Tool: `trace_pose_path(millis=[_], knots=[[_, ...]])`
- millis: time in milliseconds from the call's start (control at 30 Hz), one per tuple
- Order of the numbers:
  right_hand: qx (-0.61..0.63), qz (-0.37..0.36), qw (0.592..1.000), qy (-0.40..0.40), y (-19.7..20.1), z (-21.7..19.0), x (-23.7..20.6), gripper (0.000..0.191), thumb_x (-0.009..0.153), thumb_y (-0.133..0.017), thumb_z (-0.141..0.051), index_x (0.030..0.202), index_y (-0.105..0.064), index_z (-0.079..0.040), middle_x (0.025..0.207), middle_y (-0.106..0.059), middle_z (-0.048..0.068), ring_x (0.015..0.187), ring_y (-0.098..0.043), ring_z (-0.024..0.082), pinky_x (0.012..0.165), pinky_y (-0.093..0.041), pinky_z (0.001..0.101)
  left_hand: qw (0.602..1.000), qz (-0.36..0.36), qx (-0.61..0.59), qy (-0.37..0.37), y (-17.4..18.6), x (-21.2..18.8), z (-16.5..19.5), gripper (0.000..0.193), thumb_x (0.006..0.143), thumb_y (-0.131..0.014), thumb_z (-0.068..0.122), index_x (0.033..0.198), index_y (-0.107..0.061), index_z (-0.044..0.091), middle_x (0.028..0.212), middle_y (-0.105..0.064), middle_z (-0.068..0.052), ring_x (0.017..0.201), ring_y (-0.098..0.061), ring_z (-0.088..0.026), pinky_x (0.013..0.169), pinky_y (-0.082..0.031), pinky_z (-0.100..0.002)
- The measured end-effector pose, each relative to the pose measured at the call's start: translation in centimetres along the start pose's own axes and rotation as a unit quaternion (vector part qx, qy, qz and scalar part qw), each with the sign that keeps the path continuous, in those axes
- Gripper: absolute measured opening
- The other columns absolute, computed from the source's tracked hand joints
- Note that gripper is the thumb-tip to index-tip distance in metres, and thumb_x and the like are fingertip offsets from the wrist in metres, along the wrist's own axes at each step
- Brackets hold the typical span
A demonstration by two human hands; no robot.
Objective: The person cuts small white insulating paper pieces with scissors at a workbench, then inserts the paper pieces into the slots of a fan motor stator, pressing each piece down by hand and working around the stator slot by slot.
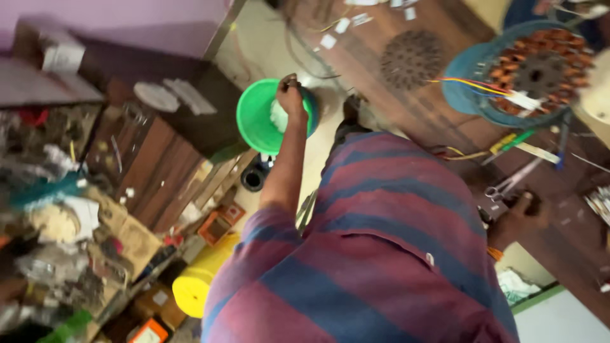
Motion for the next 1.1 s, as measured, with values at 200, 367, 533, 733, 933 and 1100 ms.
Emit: trace_pose_path(millis=[200, 367, 533, 733, 933, 1100], knots=[[-0.051, -0.033, 0.998, 0.012, -0.8, 0.5, 1.1, 0.011, 0.112, -0.063, -0.003, 0.116, -0.066, 0.007, 0.102, -0.069, 0.011, 0.085, -0.068, 0.017, 0.074, -0.062, 0.031, 0.988, -0.027, 0.098, 0.118, 3.5, 2.0, -3.2, 0.012, 0.09, -0.067, 0.012, 0.099, -0.073, 0.007, 0.077, -0.071, -0.004, 0.057, -0.056, -0.009, 0.048, -0.042, -0.026], [-0.025, -0.054, 0.998, -0.002, -2.6, -0.2, -1.1, 0.012, 0.111, -0.061, -0.002, 0.119, -0.064, 0.007, 0.107, -0.068, 0.01, 0.088, -0.067, 0.015, 0.076, -0.062, 0.0322, 0.983, -0.072, 0.162, 0.048, 1.5, 6.0, -2.1, 0.013, 0.085, -0.068, 0.007, 0.095, -0.076, 0.005, 0.073, -0.07, -0.006, 0.059, -0.061, -0.012, 0.054, -0.047, -0.028], [-0.088, -0.117, 0.989, -0.003, -5.4, -3.0, -5.1, 0.017, 0.118, -0.056, -0.005, 0.127, -0.063, 0.008, 0.11, -0.069, 0.012, 0.084, -0.065, 0.016, 0.076, -0.054, 0.0295, 0.978, 0.064, 0.179, -0.089, 4.5, 13.6, 3.6, 0.013, 0.085, -0.066, 0.006, 0.093, -0.077, 0.006, 0.072, -0.072, -0.005, 0.067, -0.067, -0.013, 0.067, -0.054, -0.03], [-0.108, -0.099, 0.987, -0.062, -8.3, -3.6, -10.9, 0.019, 0.114, -0.056, -0.004, 0.128, -0.064, 0.005, 0.111, -0.07, 0.011, 0.083, -0.066, 0.015, 0.071, -0.054, 0.028, 0.979, 0.112, 0.171, -0.01, 10.3, 21.1, 4.6, 0.012, 0.089, -0.064, 0.01, 0.095, -0.075, 0.008, 0.074, -0.072, -0.003, 0.062, -0.062, -0.011, 0.058, -0.05, -0.028], [-0.156, -0.162, 0.971, -0.076, -13.1, -3.3, -13.5, 0.017, 0.112, -0.059, -0.005, 0.123, -0.067, 0.004, 0.1, -0.071, 0.014, 0.076, -0.063, 0.016, 0.064, -0.046, 0.0294, 0.989, -0.093, 0.066, 0.09, 4.8, 19.6, 1.5, 0.019, 0.088, -0.063, 0.004, 0.101, -0.074, 0.013, 0.08, -0.066, 0.001, 0.06, -0.055, -0.008, 0.048, -0.041, -0.024], [-0.139, -0.246, 0.957, -0.067, -15.6, -3.6, -13.8, 0.016, 0.113, -0.058, -0.008, 0.121, -0.066, 0.004, 0.104, -0.069, 0.012, 0.083, -0.066, 0.015, 0.075, -0.052, 0.0274, 0.971, -0.193, 0.013, 0.14, 0.6, 15.1, 0.2, 0.023, 0.088, -0.063, 0.003, 0.104, -0.074, 0.014, 0.086, -0.068, 0.002, 0.063, -0.054, -0.007, 0.05, -0.039, -0.022]])
Point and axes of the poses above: each hand's wrist, its own x-axis towards the middle knuckle, its own y-axis out of the back of the hand, z = x × y, the point moved 10 cm from there along x, towards the middle knuckle
